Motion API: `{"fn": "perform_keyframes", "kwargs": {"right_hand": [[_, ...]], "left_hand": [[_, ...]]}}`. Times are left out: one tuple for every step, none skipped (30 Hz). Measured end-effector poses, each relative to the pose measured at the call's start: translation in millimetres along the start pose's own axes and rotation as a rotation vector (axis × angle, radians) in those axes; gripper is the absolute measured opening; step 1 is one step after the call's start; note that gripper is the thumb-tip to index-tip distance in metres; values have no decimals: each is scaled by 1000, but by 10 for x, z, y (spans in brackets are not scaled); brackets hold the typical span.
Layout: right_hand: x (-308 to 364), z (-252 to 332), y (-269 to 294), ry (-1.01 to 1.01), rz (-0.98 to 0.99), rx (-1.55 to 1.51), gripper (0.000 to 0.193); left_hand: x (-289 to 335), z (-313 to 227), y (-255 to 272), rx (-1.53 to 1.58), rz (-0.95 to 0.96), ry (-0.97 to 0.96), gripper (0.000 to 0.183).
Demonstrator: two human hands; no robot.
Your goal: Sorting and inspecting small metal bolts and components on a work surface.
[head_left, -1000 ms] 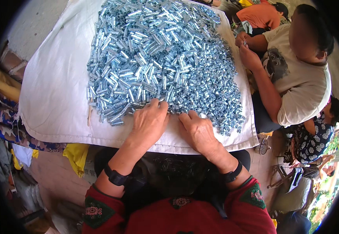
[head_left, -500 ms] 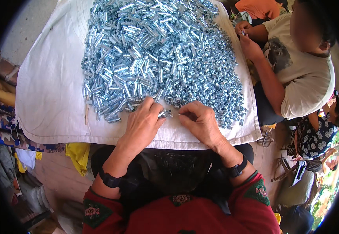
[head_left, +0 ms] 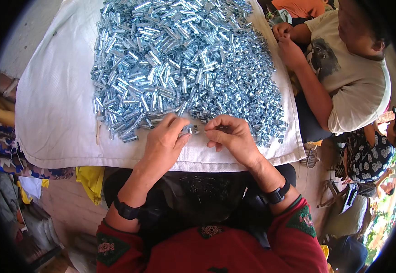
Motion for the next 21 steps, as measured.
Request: {"fn": "perform_keyframes", "kwargs": {"right_hand": [[-1, -5, -17, -14, 14, -46, 8], [2, -12, -37, -28, 29, -91, 8], [4, -25, -40, -27, 26, -91, 8], [3, -37, -43, -13, 26, -81, 8], [6, -36, -41, 1, 26, -70, 8], [5, -36, -42, 2, 26, -71, 8], [4, -30, -36, 3, 13, -100, 7], [3, -23, -30, 4, 0, -129, 6], [7, -8, -30, 4, -1, -130, 6], [10, 18, -42, 11, 7, -171, 6], [12, 43, -53, 18, 16, -213, 6], [18, 56, -52, 17, 14, -213, 6], [29, 49, -67, -13, 24, -258, 6], [37, 32, -82, -44, 34, -304, 6], [33, 25, -77, -45, 33, -304, 6], [29, 9, -71, -54, 23, -336, 6], [26, -4, -69, -64, 14, -368, 6], [25, -5, -71, -64, 13, -367, 6], [23, -1, -66, -58, 0, -379, 6], [22, 4, -62, -51, -13, -391, 7], [24, 2, -65, -52, -11, -391, 7]], "left_hand": [[-2, -11, 11, 64, -8, -17, 23], [-9, -1, -4, 65, -6, -19, 23], [-17, 11, 2, 87, -40, -34, 22], [-19, 16, 11, 109, -75, -49, 21], [-23, 14, -6, 110, -73, -52, 21], [-27, 15, -16, 131, -74, -54, 19], [-29, 20, -25, 152, -74, -56, 17], [-13, 29, -37, 152, -73, -57, 17], [7, 126, -84, 379, -12, 59, 14], [23, 209, -146, 605, 51, 177, 12], [19, 193, -128, 605, 52, 177, 12], [21, 206, -158, 757, 117, 256, 12], [34, 220, -207, 908, 183, 337, 13], [43, 222, -226, 927, 192, 358, 15], [44, 223, -228, 927, 193, 359, 15], [53, 234, -257, 989, 218, 392, 14], [64, 243, -286, 1050, 244, 426, 13], [66, 240, -289, 1051, 244, 427, 13], [74, 249, -298, 1079, 239, 450, 13], [82, 258, -306, 1106, 232, 473, 13], [84, 257, -306, 1107, 231, 474, 13]]}}
Point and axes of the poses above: each hand's wrist, its own x-axis away from the middle knuckle, its own y-axis out of the back of the hand, z = x × y, the point moved 8 cm from there along -x, towards the middle knuckle, and after that the axes turned 8 degrees about y, right-handed, at the moved point
